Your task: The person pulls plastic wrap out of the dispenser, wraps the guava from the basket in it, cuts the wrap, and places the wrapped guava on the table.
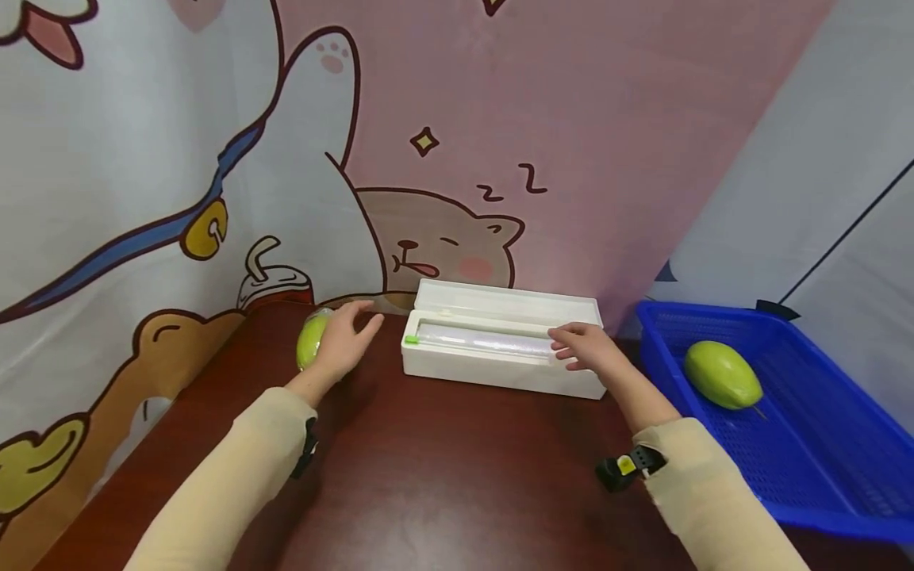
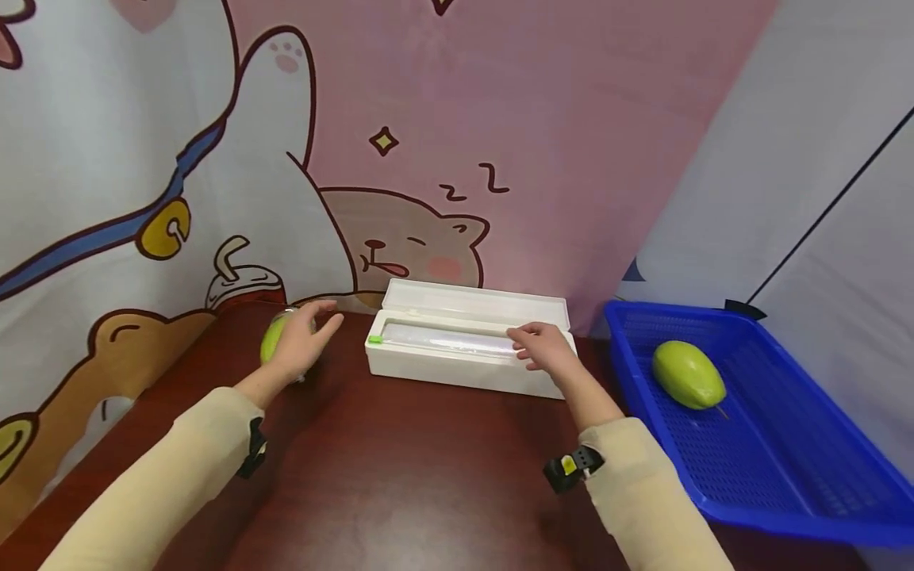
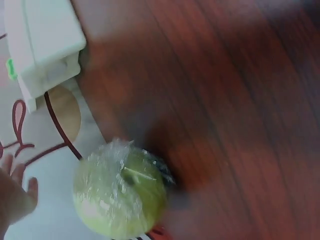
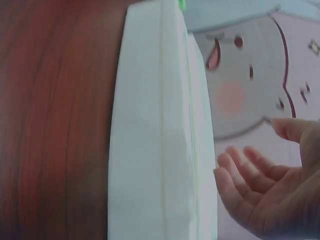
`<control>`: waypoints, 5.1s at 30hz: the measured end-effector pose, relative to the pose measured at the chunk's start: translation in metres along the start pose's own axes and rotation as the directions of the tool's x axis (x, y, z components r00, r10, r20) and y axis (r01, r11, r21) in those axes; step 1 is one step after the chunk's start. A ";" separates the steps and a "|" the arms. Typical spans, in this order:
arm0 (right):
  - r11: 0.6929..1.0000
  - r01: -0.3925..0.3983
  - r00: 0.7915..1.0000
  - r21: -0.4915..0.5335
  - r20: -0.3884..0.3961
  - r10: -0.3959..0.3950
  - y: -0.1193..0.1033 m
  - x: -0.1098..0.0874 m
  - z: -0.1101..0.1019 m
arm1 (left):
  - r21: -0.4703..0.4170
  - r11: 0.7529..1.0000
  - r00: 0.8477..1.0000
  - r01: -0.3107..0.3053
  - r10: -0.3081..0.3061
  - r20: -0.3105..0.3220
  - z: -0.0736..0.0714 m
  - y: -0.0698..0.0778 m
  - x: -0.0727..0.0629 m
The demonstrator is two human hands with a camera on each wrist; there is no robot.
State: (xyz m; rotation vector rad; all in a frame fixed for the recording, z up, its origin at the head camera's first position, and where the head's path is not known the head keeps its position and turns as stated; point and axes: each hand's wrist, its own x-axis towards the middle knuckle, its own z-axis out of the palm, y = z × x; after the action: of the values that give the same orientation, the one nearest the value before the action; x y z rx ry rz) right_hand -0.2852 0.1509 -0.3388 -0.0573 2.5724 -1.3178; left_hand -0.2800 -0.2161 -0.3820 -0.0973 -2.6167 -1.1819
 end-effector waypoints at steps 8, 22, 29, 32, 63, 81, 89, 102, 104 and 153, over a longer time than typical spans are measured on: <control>0.984 -0.175 0.979 -0.018 -0.106 0.172 0.029 -0.006 -0.033 | 0.086 0.982 0.976 -0.168 0.154 0.153 0.025 0.018 0.004; 0.950 -0.277 0.934 -0.141 -0.271 0.232 0.054 -0.002 -0.039 | 0.287 0.901 0.936 -0.325 0.263 0.234 0.051 0.012 0.004; 0.957 -0.248 0.942 -0.151 -0.270 0.202 0.057 0.000 -0.038 | 0.338 0.863 0.926 -0.375 0.327 0.191 0.053 0.010 0.005; 0.948 -0.231 0.952 -0.218 -0.254 0.173 0.056 0.001 -0.036 | 0.362 0.851 0.924 -0.381 0.346 0.159 0.054 0.009 0.007; 0.923 -0.317 0.924 0.219 -0.146 0.352 0.051 0.026 -0.036 | 0.536 0.815 0.973 -0.219 0.221 0.062 0.067 0.039 0.026; 0.839 -0.259 0.955 0.479 -0.002 0.296 0.050 0.025 -0.042 | 0.126 0.985 0.975 0.118 -0.139 0.174 0.049 0.063 0.045; 0.582 -0.217 0.962 0.783 0.070 0.265 0.045 0.019 -0.048 | -0.065 0.942 0.944 0.330 -0.327 0.053 0.050 0.075 0.045; 0.421 -0.209 0.966 0.883 0.118 0.231 0.025 0.003 -0.071 | -0.292 0.881 0.924 0.371 -0.382 0.019 0.034 0.095 0.039; 0.404 -0.209 0.968 0.891 0.129 0.215 0.022 0.000 -0.076 | -0.310 0.872 0.919 0.379 -0.393 0.018 0.030 0.099 0.039; 0.235 -0.057 0.995 0.970 0.076 -0.070 -0.068 -0.066 -0.157 | -0.714 0.682 0.956 0.156 -0.286 -0.064 -0.063 0.197 0.028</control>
State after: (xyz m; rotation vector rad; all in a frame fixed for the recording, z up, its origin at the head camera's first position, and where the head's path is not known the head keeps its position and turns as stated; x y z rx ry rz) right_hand -0.2645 0.2447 -0.1832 0.1011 1.1646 -2.5804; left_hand -0.2595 -0.1332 -0.1913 0.1806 -1.9162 -2.1244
